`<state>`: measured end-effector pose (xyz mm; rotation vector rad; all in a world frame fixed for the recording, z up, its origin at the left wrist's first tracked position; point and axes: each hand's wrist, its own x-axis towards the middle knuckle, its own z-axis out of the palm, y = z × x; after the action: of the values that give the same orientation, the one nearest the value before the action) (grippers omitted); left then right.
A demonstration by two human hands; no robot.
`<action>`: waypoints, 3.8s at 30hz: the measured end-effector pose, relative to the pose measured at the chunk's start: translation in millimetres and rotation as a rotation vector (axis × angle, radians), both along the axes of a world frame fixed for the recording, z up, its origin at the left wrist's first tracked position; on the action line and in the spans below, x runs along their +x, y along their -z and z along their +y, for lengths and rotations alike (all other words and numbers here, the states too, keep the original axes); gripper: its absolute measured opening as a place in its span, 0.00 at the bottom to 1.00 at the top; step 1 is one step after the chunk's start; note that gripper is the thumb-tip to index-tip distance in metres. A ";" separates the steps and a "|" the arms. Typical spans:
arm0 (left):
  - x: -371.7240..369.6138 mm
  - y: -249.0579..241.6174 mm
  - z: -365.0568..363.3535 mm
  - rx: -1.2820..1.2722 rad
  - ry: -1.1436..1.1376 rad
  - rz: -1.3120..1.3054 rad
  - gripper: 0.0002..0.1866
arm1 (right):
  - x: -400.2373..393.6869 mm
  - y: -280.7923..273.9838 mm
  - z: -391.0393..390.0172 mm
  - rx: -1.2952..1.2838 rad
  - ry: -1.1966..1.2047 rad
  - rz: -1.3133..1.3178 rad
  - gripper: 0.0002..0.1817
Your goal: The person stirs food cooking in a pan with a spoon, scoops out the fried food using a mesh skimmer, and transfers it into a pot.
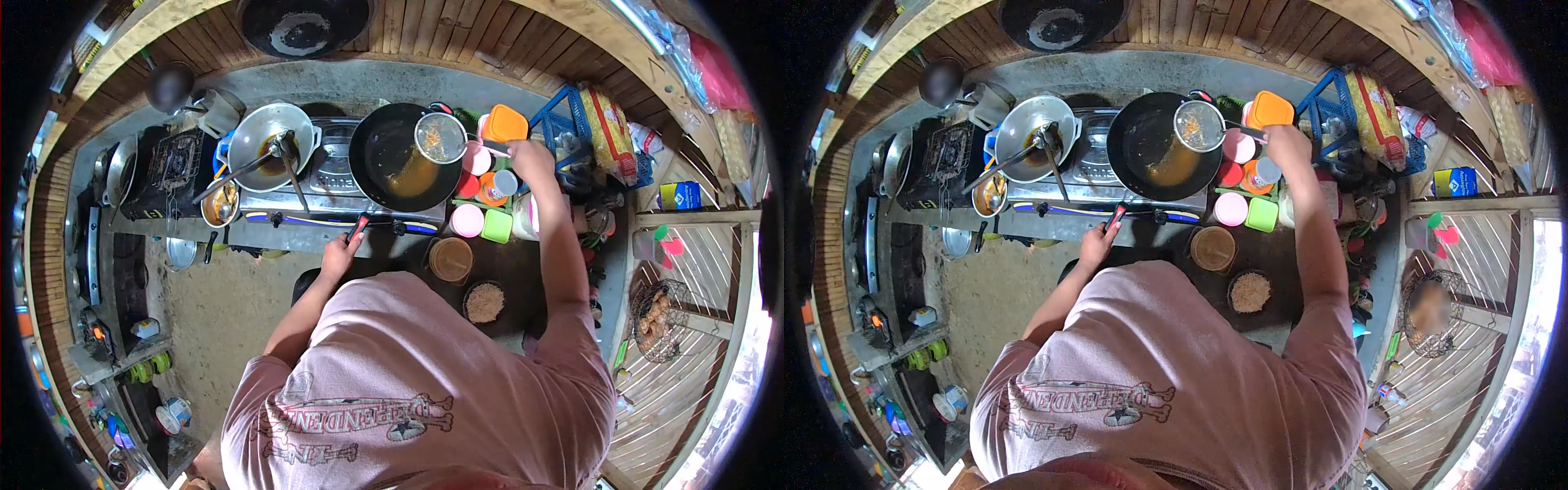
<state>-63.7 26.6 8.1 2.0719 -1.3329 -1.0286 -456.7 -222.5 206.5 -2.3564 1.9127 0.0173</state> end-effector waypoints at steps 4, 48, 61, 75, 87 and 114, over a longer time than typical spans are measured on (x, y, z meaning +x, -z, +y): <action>-1.7 -2.1 -0.4 -0.029 0.002 -0.037 0.30 | 6.7 -6.3 -24.9 -0.173 -0.210 0.218 0.10; 6.4 -6.1 -1.3 -0.034 0.023 -0.097 0.31 | 20.3 -22.1 -70.2 -0.095 -0.265 0.229 0.10; 7.4 -18.1 -3.4 0.032 0.016 -0.056 0.31 | 26.4 16.1 -76.4 -0.104 -0.537 0.336 0.10; 1.9 -10.0 1.5 0.003 -0.006 -0.060 0.29 | 15.6 147.7 6.8 0.682 0.255 -0.815 0.14; 10.9 -7.0 0.9 0.007 0.023 -0.100 0.31 | 11.6 3.5 -54.4 -0.025 -0.157 -0.045 0.10; 7.2 -14.9 -2.7 0.004 0.011 -0.080 0.29 | -7.9 165.0 -42.1 0.496 -0.076 -0.396 0.13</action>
<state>-56.5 23.9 23.0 2.1304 -1.3838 -0.9630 -464.6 -264.6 41.5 -1.9257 1.4338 0.0261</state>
